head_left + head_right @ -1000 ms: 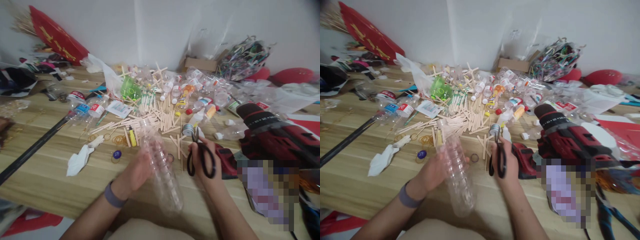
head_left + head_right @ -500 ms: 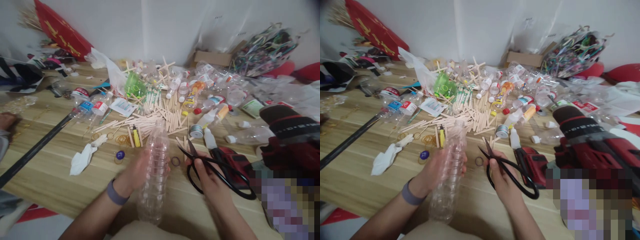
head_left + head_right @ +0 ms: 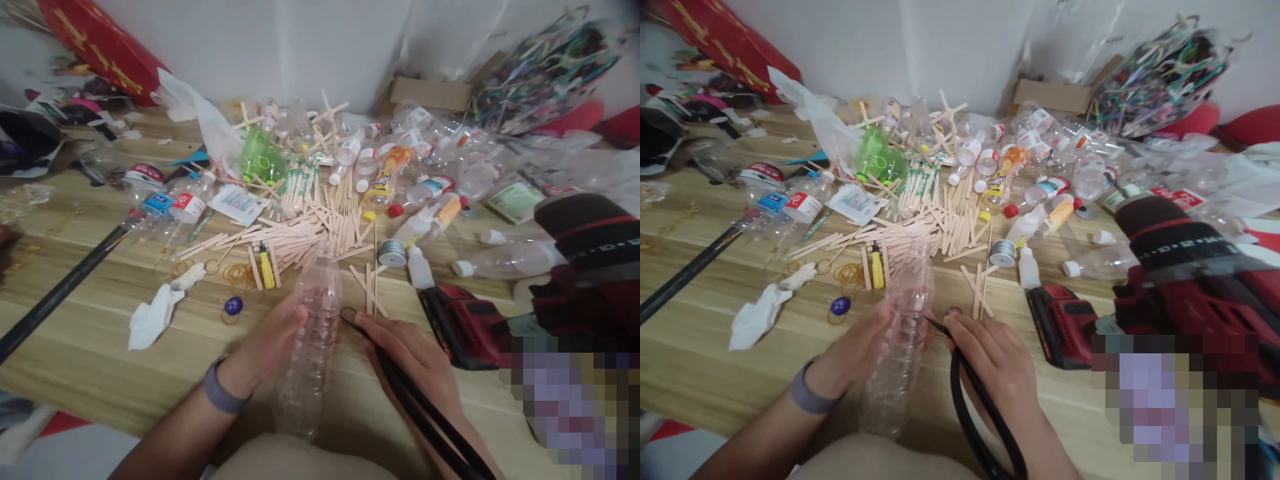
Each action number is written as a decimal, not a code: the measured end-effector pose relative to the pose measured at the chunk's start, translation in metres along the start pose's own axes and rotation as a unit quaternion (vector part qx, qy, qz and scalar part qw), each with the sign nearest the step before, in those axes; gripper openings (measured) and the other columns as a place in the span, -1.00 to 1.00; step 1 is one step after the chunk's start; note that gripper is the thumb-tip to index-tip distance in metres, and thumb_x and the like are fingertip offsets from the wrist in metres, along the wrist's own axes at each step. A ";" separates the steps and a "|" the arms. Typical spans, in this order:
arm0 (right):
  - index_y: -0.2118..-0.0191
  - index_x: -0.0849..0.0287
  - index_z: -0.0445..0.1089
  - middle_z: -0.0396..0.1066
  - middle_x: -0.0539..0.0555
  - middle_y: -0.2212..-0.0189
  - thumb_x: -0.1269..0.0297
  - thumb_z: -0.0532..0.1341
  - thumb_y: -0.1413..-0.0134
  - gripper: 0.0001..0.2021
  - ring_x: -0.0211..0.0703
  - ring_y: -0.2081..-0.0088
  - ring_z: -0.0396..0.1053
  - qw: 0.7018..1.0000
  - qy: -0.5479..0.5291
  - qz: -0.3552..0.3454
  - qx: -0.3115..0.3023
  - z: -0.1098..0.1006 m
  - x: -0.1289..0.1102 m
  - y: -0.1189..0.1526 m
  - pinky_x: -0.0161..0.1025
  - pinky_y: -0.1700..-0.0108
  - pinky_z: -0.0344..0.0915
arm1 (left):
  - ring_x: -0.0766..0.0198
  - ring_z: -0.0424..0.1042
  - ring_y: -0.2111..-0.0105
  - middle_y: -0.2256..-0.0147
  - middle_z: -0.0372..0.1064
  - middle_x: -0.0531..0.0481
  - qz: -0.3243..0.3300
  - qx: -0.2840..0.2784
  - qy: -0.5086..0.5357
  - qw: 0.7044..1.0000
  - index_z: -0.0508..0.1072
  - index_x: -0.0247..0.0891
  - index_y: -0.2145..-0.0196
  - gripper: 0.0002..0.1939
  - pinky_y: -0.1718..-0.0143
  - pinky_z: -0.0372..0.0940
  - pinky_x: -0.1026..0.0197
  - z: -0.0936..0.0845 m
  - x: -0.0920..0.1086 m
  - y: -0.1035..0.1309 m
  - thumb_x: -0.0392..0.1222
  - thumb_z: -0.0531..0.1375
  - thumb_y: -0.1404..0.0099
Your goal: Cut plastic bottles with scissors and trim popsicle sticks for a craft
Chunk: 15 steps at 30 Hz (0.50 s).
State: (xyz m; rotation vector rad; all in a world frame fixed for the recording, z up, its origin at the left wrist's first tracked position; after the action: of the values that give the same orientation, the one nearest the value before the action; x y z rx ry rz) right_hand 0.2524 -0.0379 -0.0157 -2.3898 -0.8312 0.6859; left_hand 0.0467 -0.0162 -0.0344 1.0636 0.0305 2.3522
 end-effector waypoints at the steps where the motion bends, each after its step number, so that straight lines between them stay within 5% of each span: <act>1: -0.04 0.20 0.36 0.57 0.12 0.18 0.48 0.15 -0.28 -0.75 -0.17 0.20 0.52 1.000 0.008 -0.010 -0.002 -0.002 -0.001 -0.001 -0.25 0.15 0.35 | 0.27 0.46 0.30 0.24 0.49 0.03 0.012 0.004 -0.027 1.000 0.47 -0.15 -0.03 -0.47 0.25 0.33 0.25 0.000 0.001 0.000 0.11 0.34 -0.16; 8: 0.03 0.26 0.37 0.59 0.13 0.19 0.42 0.13 -0.33 -0.84 -0.18 0.27 0.51 0.998 0.049 -0.039 -0.006 -0.009 -0.004 -0.006 -0.23 0.23 0.28 | 0.13 0.43 0.15 0.15 0.45 -0.06 0.023 0.030 -0.119 0.992 0.45 -0.21 -0.02 -0.36 0.14 0.29 0.18 0.000 0.005 0.002 0.19 0.36 -0.08; 15: 0.07 0.30 0.38 0.58 0.18 0.19 0.46 -0.01 -0.37 -0.77 -0.13 0.28 0.48 0.991 0.101 -0.062 -0.066 -0.018 -0.007 -0.011 -0.17 0.23 0.24 | 0.23 0.39 0.33 0.32 0.46 0.04 0.001 0.024 -0.130 0.991 0.52 -0.19 0.16 -0.47 0.24 0.25 0.23 0.006 0.009 0.004 0.14 0.44 0.03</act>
State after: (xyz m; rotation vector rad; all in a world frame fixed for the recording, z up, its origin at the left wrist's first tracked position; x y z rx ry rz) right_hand 0.2533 -0.0405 0.0062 -2.4487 -0.9527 0.3426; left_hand 0.0441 -0.0158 -0.0234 1.3856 -0.0120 2.2065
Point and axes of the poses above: each hand's wrist, its own y-axis away from the middle knuckle, its own z-axis out of the palm, x = y × z, the point moved 1 cm from there along -y, towards the middle knuckle
